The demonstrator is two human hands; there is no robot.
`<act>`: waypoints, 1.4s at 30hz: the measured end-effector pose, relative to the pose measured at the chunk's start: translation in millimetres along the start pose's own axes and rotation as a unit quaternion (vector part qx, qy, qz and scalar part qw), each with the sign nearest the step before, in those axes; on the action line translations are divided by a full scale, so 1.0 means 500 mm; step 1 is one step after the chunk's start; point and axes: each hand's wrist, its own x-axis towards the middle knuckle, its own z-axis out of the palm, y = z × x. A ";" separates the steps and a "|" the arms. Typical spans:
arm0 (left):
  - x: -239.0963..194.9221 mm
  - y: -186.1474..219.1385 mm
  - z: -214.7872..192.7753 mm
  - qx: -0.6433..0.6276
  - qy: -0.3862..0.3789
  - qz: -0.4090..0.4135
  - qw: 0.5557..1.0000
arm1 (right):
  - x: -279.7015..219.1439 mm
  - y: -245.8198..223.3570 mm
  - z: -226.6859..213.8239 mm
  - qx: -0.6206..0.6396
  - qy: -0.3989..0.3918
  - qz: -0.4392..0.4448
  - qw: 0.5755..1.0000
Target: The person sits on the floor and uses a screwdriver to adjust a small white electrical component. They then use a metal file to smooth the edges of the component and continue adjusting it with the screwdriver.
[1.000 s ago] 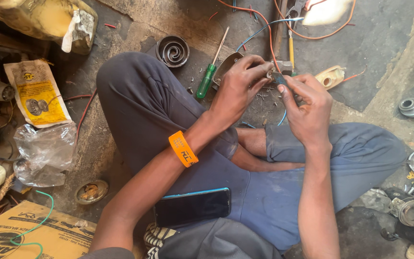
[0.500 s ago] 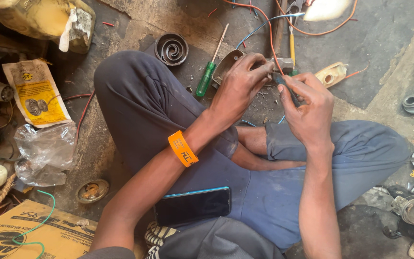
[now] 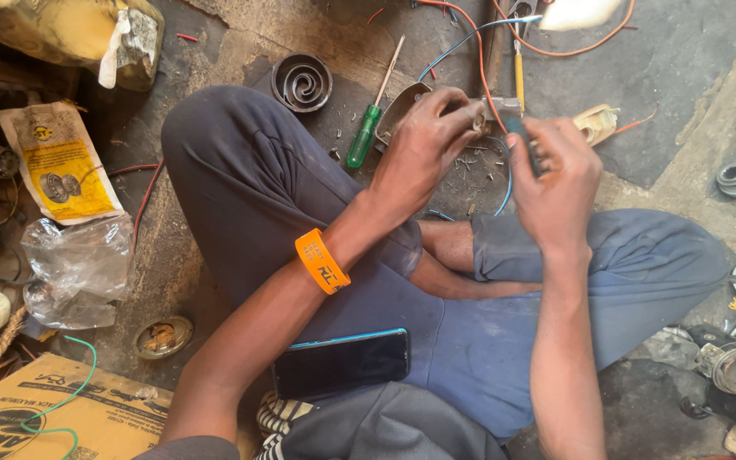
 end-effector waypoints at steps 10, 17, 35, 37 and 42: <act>0.008 -0.009 -0.002 -0.058 0.023 -0.030 0.998 | 0.009 0.071 0.075 -0.048 -0.083 0.016 0.995; 0.003 -0.003 -0.003 -0.097 -0.005 -0.073 0.993 | -0.008 0.079 0.206 0.140 -0.158 -0.132 0.969; 0.017 0.008 -0.016 -0.048 0.056 -0.054 0.996 | 0.038 0.058 -0.043 0.280 0.031 0.074 0.957; 0.014 0.006 -0.004 -0.060 0.036 -0.056 0.996 | 0.038 0.063 -0.044 0.416 0.059 0.094 0.903; 0.002 0.001 0.004 -0.068 0.011 -0.037 0.997 | 0.021 0.044 -0.011 0.539 0.089 0.116 0.830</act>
